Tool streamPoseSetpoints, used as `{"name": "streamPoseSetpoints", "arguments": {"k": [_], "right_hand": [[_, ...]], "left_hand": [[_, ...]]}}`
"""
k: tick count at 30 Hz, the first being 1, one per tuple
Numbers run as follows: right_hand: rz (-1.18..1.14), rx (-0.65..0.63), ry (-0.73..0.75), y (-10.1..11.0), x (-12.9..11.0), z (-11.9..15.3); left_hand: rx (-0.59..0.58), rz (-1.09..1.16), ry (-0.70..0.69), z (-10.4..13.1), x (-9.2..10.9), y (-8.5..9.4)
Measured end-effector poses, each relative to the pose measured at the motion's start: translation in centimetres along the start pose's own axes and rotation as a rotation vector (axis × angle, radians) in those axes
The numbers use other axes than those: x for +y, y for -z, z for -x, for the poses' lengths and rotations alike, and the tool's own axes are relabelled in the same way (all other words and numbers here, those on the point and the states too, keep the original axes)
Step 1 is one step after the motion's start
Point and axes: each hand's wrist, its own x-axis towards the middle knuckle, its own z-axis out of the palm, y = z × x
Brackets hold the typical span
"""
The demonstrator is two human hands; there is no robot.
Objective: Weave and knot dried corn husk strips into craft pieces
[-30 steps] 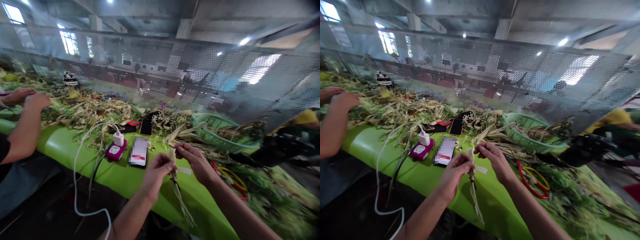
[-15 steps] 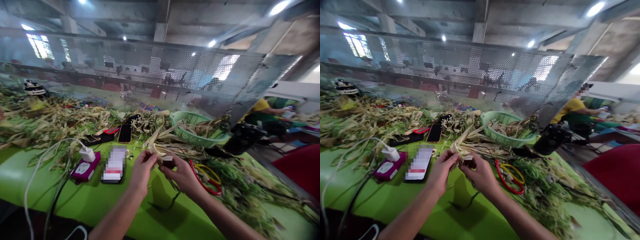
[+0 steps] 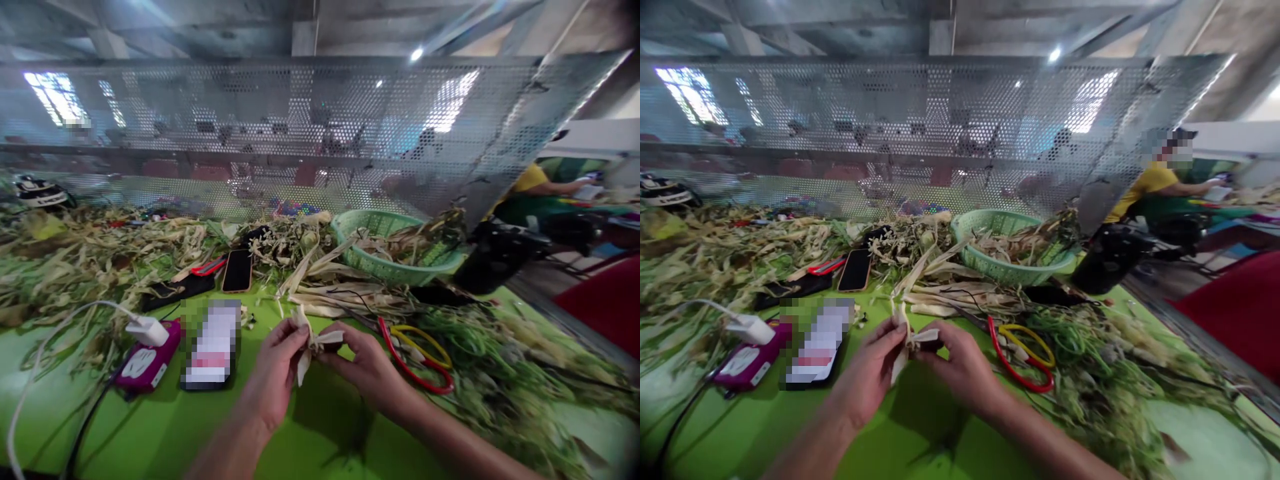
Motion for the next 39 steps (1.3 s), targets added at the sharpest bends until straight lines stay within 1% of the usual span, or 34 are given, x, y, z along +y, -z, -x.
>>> {"name": "streamPoseSetpoints", "arguments": {"k": [3,6,8,10,11,13,15,16,17,19,22,25,27,30,32,35,39], "right_hand": [[-0.104,0.004,-0.057,-0.3,0.1,0.1],[-0.089,0.001,-0.106,-0.3,0.0,0.2],[-0.015,-0.017,-0.118,-0.4,-0.2,0.3],[0.058,-0.045,-0.124,-0.3,-0.6,0.4],[0.081,-0.084,-0.124,-0.1,-0.9,0.5],[0.121,-0.215,-0.105,0.4,-1.5,0.4],[0.177,-0.337,-0.055,1.3,-2.0,0.2],[0.216,-0.357,-0.03,1.9,-2.1,0.0],[0.26,-0.345,-0.01,2.6,-2.1,-0.3],[0.356,-0.26,0.006,3.9,-1.8,-1.1],[0.516,-0.122,0.03,5.7,-0.5,-3.0],[0.68,-0.072,0.03,6.4,1.1,-5.2],[0.789,-0.068,0.013,6.2,1.9,-6.4],[0.926,-0.089,0.001,5.5,2.5,-7.8],[0.993,-0.101,0.001,5.0,2.7,-8.2],[1.057,-0.076,0.004,4.7,2.8,-8.3],[1.095,-0.058,0.032,4.6,3.0,-7.9]], "left_hand": [[-0.018,-0.219,-0.057,0.3,0.3,0.5],[-0.021,-0.407,-0.075,0.5,0.4,1.0],[-0.022,-0.451,-0.051,0.5,0.4,1.3],[-0.037,-0.44,-0.006,0.6,0.6,1.5],[-0.046,-0.429,0.021,0.6,0.8,1.5],[-0.067,-0.437,0.077,0.7,1.3,1.5],[-0.079,-0.52,0.11,0.6,1.9,1.5],[-0.086,-0.594,0.113,0.6,2.2,1.5],[-0.099,-0.682,0.1,0.5,2.3,1.5],[-0.142,-0.864,0.038,0.3,2.2,1.5],[-0.182,-1.049,-0.165,0.0,1.5,1.5],[-0.168,-1.131,-0.386,-0.4,0.9,0.7],[-0.2,-1.187,-0.454,-0.8,0.7,-0.2],[-0.273,-1.238,-0.506,-1.7,0.6,-1.7],[-0.281,-1.243,-0.521,-2.4,0.5,-2.4],[-0.208,-1.202,-0.49,-3.4,0.4,-2.4],[-0.099,-1.08,-0.433,-3.7,0.5,-1.6]]}}
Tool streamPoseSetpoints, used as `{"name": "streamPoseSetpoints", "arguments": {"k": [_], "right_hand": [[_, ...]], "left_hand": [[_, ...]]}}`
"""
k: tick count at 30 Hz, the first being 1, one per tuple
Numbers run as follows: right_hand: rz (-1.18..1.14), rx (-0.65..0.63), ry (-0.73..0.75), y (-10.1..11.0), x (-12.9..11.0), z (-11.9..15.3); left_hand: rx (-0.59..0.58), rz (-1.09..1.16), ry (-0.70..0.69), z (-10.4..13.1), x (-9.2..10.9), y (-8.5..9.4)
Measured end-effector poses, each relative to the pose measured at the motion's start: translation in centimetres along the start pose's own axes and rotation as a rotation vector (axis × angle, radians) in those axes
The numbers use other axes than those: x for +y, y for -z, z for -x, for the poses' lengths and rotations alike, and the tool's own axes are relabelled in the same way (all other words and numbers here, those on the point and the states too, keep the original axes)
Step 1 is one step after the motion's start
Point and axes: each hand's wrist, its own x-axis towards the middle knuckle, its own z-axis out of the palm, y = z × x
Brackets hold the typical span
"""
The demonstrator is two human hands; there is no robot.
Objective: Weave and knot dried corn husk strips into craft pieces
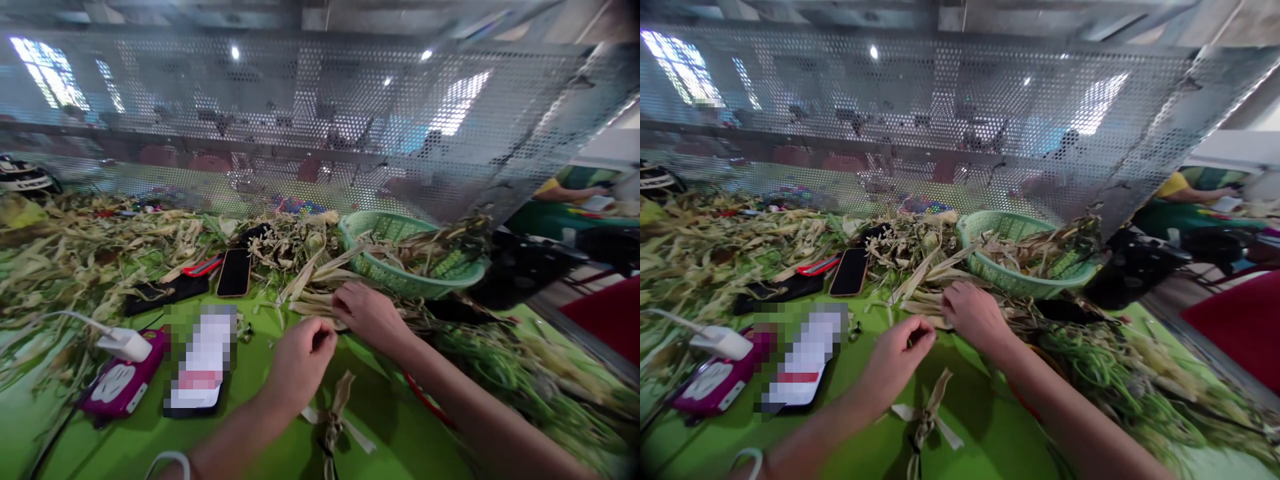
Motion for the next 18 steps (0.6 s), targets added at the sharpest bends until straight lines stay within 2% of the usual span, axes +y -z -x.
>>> {"name": "streamPoseSetpoints", "arguments": {"k": [4,6,11,13,15,18], "right_hand": [[0.084,0.022,0.047,-0.6,-0.3,0.2],[0.079,0.072,0.05,-0.7,-0.4,0.3],[-0.123,0.329,0.031,0.5,-0.3,0.7],[-0.156,0.394,0.031,1.2,-0.4,1.0],[-0.15,0.383,0.065,1.6,-0.8,1.4],[-0.141,0.287,0.158,1.8,-1.8,1.9]], "left_hand": [[-0.011,0.085,0.075,0.5,-0.2,0.2],[0.005,0.131,0.089,0.5,-0.3,0.2],[0.104,0.339,0.205,0.1,-0.9,0.6],[0.141,0.439,0.224,-0.1,-1.0,0.8],[0.169,0.515,0.221,-0.2,-1.0,0.9],[0.214,0.524,0.239,-0.4,-1.0,0.9]]}}
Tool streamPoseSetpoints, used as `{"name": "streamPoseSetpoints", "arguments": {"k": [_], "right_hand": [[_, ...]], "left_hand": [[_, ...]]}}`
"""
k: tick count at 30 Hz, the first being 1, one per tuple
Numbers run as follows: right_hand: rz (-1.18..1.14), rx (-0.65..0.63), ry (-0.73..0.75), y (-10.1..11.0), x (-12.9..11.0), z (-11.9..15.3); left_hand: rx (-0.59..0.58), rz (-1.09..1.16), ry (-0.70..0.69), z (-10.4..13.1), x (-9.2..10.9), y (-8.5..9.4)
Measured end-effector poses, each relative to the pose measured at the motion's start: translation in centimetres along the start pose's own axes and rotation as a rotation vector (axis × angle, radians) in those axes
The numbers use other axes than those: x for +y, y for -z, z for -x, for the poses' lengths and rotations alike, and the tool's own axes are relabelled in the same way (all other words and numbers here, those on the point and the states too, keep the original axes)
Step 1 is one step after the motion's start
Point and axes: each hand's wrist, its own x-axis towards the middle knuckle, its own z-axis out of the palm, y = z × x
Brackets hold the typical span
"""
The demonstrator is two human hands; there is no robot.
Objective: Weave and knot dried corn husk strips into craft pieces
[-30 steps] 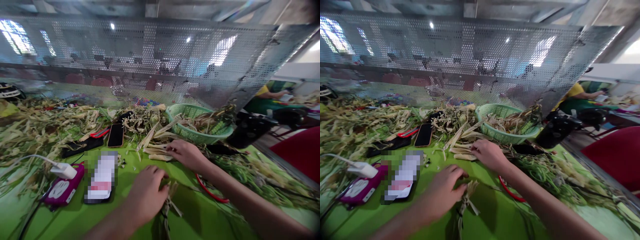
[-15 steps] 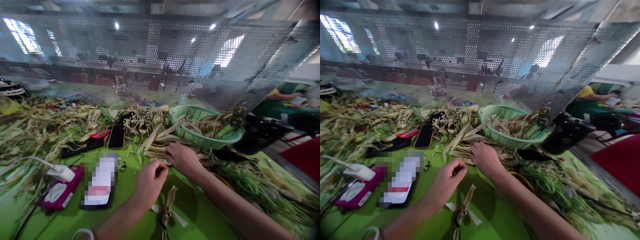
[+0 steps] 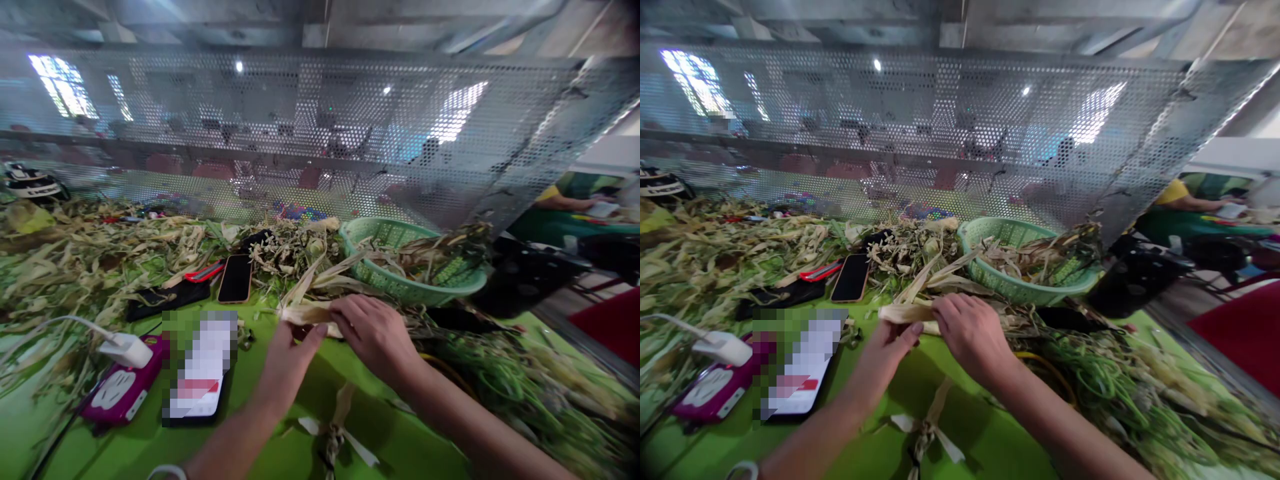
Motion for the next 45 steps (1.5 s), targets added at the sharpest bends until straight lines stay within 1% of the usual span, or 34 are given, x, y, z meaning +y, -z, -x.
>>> {"name": "streamPoseSetpoints", "arguments": {"k": [2,4,6,8,12,15,17,18,20,23,25,27,29,33,34,36,38,41,43,45], "right_hand": [[-0.033,-0.037,0.036,-0.1,-0.6,0.1],[-0.094,-0.031,0.03,-0.1,-0.9,0.1],[-0.198,-0.017,-0.028,-0.1,-0.8,0.0],[-0.341,-0.019,-0.121,0.0,-0.5,-0.1],[-0.644,-0.098,-0.282,-0.2,-0.1,-0.1],[-0.798,-0.151,-0.337,-0.6,-0.1,-0.1],[-0.773,-0.172,-0.328,-0.7,0.2,-0.2],[-0.709,-0.186,-0.299,-0.6,0.5,-0.2],[-0.49,-0.199,-0.211,-0.3,1.4,-0.5],[-0.142,-0.196,-0.091,0.4,2.8,-1.2],[-0.062,-0.183,-0.055,0.6,3.1,-2.0],[-0.114,-0.183,-0.033,0.0,3.0,-3.0],[-0.193,-0.199,-0.032,-1.3,2.6,-4.0],[-0.345,-0.295,-0.113,-4.9,2.4,-5.7],[-0.406,-0.307,-0.138,-5.5,2.5,-5.9],[-0.563,-0.274,-0.191,-5.8,2.6,-6.0],[-0.746,-0.216,-0.245,-5.0,2.4,-5.6],[-0.954,-0.175,-0.309,-2.7,1.5,-4.6],[-0.996,-0.144,-0.332,-1.2,0.6,-3.9],[-0.998,-0.112,-0.325,-0.3,-0.1,-3.3]], "left_hand": [[0.029,-0.032,0.004,-0.3,0.0,0.0],[0.033,-0.049,0.004,-0.6,0.0,0.1],[0.032,-0.044,0.013,-0.8,0.0,0.2],[0.037,-0.039,0.033,-0.9,0.0,0.3],[0.076,0.003,0.067,-0.8,0.1,0.5],[0.068,0.056,0.057,-0.7,0.1,0.4],[0.038,0.074,0.058,-0.6,0.1,0.4],[0.03,0.077,0.07,-0.6,0.0,0.3],[0.048,0.071,0.098,-0.6,-0.1,0.2],[0.122,0.047,0.101,-0.6,-0.2,0.2],[0.151,0.035,0.096,-0.6,-0.2,0.3],[0.163,0.03,0.091,-0.7,-0.2,0.5],[0.171,0.035,0.077,-0.9,-0.2,0.6],[0.213,0.062,0.064,-1.3,-0.2,0.8],[0.222,0.07,0.063,-1.4,-0.2,0.8],[0.229,0.082,0.056,-1.6,-0.2,0.9],[0.232,0.088,0.049,-1.7,-0.2,1.0],[0.228,0.098,0.034,-1.7,0.0,1.0],[0.183,0.099,0.01,-1.5,0.2,1.0],[0.105,0.1,-0.015,-1.3,0.3,0.9]]}}
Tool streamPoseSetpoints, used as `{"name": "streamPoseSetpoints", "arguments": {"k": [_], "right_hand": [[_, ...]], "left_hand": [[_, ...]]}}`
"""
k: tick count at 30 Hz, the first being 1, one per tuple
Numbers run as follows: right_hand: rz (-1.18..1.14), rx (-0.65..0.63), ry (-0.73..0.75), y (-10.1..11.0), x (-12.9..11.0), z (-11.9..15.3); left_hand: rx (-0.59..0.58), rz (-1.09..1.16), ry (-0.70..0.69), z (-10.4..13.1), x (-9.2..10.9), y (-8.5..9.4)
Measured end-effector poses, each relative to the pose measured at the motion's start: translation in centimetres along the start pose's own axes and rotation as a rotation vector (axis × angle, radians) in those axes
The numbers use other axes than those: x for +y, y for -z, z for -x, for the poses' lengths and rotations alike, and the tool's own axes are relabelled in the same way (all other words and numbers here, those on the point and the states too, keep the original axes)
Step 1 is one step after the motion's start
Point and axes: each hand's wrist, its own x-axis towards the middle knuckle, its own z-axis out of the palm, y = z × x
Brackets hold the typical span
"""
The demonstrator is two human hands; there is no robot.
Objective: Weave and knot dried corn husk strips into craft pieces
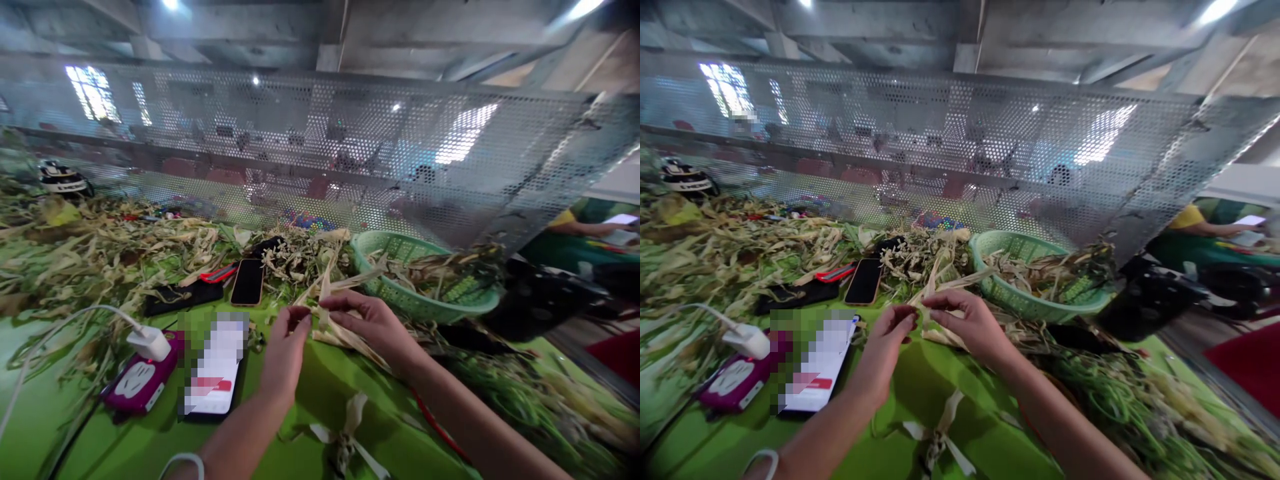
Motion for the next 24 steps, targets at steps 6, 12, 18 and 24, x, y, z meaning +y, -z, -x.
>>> {"name": "streamPoseSetpoints", "arguments": {"k": [6,12,18,24], "right_hand": [[-0.002,-0.006,0.043,-1.0,0.2,1.4],[-0.392,0.145,-0.081,-1.6,1.1,1.2],[-0.582,0.043,-0.19,-2.2,0.6,1.2],[-0.365,0.129,-0.137,-2.1,1.0,1.2]], "left_hand": [[-0.153,0.001,-0.014,-0.1,-0.6,-0.2],[-0.198,0.124,0.034,0.1,-0.3,-0.2],[-0.374,0.332,0.207,0.4,-0.8,-0.2],[-0.349,0.027,0.083,0.7,-0.5,-0.3]]}}
